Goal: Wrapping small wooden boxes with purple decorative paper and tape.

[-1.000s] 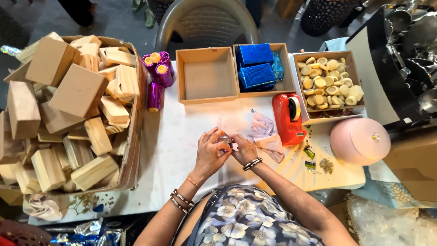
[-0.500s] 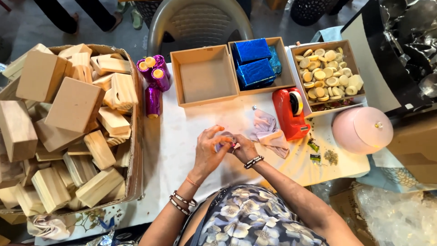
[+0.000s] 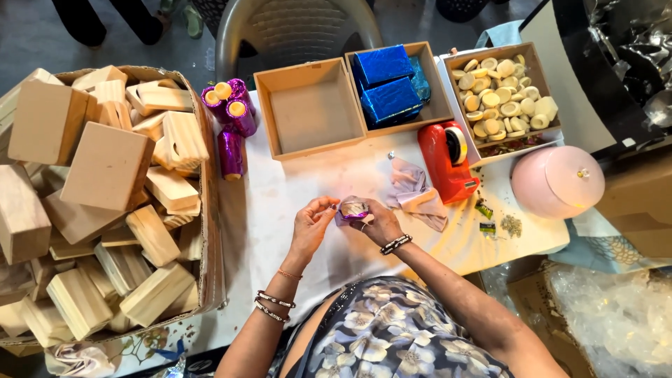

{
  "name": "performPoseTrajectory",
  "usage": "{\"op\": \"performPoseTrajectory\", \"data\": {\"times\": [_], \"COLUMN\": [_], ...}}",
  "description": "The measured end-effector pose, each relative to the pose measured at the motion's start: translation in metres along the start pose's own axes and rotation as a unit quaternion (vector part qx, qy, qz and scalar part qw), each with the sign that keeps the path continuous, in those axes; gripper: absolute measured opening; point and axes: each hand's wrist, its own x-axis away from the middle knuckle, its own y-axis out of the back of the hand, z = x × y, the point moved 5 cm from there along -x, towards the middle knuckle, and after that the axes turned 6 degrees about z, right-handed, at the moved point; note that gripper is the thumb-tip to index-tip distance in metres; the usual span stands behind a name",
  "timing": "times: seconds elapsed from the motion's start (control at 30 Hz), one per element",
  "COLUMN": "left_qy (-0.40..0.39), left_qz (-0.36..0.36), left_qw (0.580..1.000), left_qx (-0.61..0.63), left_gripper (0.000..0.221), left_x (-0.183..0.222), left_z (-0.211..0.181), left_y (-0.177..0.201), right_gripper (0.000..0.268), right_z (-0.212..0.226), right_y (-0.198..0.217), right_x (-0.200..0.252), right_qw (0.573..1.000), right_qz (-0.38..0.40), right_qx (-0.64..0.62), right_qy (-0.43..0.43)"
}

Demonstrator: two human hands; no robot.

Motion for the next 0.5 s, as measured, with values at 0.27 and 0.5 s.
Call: {"op": "performPoseTrajectory", "data": {"times": [0.27, 0.5], "left_qy": [-0.127, -0.167], "left_qz": [0.04, 0.034], "left_qw": [0.909, 0.833], "left_qx": [-0.396, -0.527], "left_gripper": [0.047, 0.041], "left_x": [0.022, 0.017], "left_z": [-0.077, -0.113], "left_y": [-0.029, -0.053], "right_gripper": [0.064, 0.069], "right_z": [-0.005, 0.004], "right_y": [0.004, 0.015], "right_x": [0.008, 0.02], "right_qw": [0.997, 0.994], "right_qz": [-0.01, -0.013], "right_qx": [-0.079, -0.101], "right_qy": [0.024, 0.047]}}
